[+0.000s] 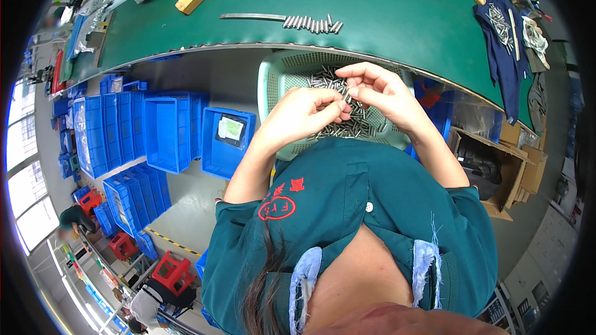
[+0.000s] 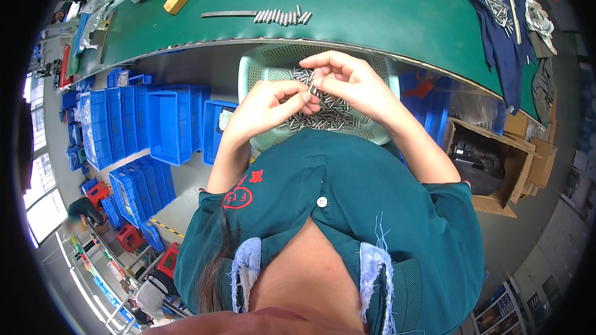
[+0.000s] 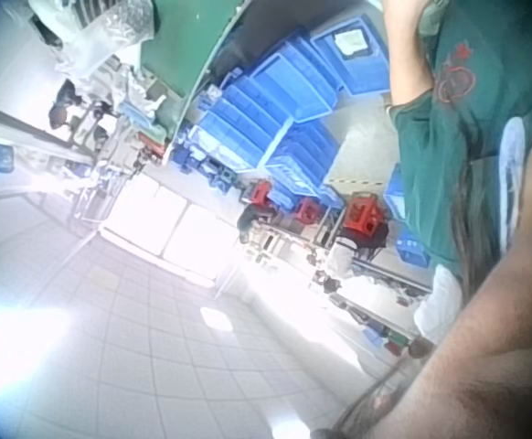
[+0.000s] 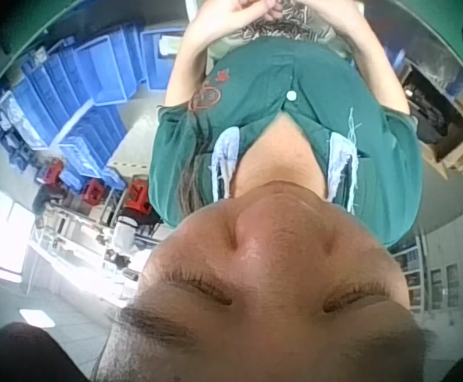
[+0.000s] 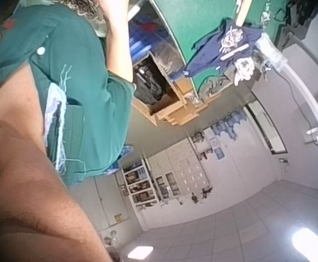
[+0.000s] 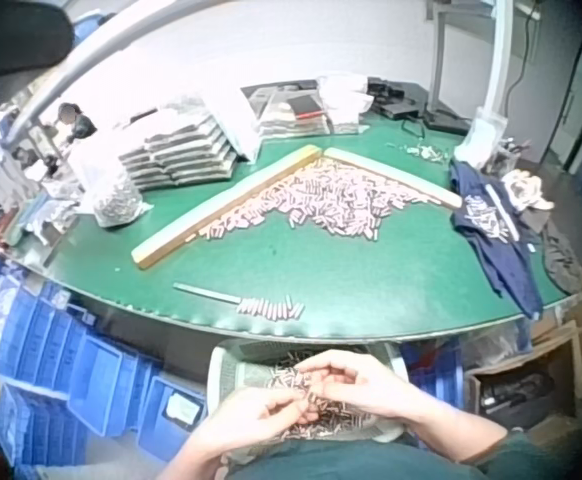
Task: The person slides small metal pins onto a grooved assembly tool by hand.
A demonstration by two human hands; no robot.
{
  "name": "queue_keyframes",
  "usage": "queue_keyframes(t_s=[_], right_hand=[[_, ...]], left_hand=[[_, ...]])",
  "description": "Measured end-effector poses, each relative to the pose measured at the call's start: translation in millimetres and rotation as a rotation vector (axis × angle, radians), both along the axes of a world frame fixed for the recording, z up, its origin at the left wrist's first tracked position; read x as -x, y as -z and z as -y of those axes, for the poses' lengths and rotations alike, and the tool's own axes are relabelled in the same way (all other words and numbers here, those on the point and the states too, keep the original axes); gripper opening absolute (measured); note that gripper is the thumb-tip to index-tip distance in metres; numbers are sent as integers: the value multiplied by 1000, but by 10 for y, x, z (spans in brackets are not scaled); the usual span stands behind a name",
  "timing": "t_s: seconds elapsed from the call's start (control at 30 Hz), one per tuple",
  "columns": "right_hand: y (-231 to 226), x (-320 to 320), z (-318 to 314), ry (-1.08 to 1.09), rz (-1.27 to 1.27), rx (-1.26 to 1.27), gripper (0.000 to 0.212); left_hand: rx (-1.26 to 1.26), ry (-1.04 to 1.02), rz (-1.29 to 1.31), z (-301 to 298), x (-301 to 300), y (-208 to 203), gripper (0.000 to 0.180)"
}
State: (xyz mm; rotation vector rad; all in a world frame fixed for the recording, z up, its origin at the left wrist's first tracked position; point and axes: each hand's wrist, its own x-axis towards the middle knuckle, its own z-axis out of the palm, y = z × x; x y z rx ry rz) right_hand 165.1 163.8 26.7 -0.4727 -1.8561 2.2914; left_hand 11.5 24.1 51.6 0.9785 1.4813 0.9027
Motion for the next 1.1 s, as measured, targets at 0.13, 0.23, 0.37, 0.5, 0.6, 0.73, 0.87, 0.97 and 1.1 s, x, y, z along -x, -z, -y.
queue_keyframes(t_s=[0.13,0.23,0.37,0.5,0.6,0.73,0.87,0.97,1.1], right_hand=[[6,-4,19,70,143,599,37],[123,-33,40,109,125,895,35],[128,-48,34,-6,119,753,31],[92,-14,88,-60,68,112,18],[-131,26,-13,-61,133,-102,17],[-202,204,-172,174,19,-663,20],[-259,479,-340,241,151,-1035,28],[-215,588,-383,276,184,-1331,32],[-217,636,-476,156,195,-1330,33]], left_hand=[[-37,5,23,23,52,-25,22],[-94,-77,5,38,119,4,21],[-104,-208,12,39,187,8,22],[-163,-270,-3,50,211,73,24],[-142,-256,15,52,198,97,24],[-132,-247,37,43,175,181,25],[-158,-267,38,35,152,294,26],[-153,-258,28,30,164,299,27],[-75,-254,33,61,196,284,25]])
